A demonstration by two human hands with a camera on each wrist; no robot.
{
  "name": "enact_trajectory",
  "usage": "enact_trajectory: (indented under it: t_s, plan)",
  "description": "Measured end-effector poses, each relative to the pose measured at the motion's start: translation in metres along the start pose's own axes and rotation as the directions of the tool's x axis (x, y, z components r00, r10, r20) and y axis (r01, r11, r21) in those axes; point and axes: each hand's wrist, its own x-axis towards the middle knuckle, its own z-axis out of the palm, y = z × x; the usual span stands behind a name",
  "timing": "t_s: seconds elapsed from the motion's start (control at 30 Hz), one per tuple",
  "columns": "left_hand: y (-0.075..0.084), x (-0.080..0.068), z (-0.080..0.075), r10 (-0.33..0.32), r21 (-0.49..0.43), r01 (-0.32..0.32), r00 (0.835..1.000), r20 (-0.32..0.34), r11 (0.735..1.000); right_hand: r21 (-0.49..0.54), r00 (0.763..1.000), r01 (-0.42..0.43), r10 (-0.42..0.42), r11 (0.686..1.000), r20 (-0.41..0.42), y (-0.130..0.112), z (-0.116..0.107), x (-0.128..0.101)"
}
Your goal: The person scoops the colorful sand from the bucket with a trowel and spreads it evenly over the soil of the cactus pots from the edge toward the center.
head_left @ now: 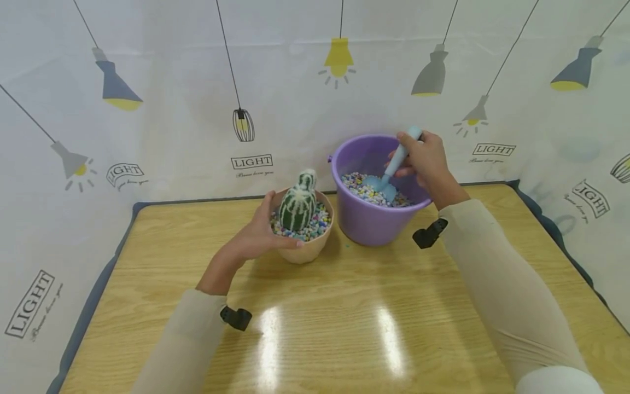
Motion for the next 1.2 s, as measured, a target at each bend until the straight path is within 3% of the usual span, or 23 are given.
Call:
enact_trajectory:
  t_s: [0.23, 0.47, 0.97, 1.2]
  plan:
    - [0.0, 0.0, 0.0, 0.008, -0.006, -0.008, 1.0, 0.004, 1.0, 0.111, 0.999, -0.029, 0.032, 0.993, -0.023, -0.002, -0.004, 0.0]
    - [-0.001, 0.001, -0.001, 0.016, -0.012, -0.016, 1.0, -0.002, 1.0, 0.258, 0.997, -0.033, 0.051, 0.966, -0.063, -0.005, -0.007, -0.001]
    - [-0.003, 0.002, 0.0, -0.002, -0.029, 0.002, 1.0, 0.01, 1.0, 0.409, 0.976, -0.061, 0.141, 0.91, -0.168, -0.011, -0.012, 0.0]
    - [-0.002, 0.001, -0.003, 0.008, 0.009, -0.008, 1.0, 0.028, 1.0, 0.456, 0.965, -0.052, 0.162, 0.888, -0.205, -0.018, -0.015, -0.005]
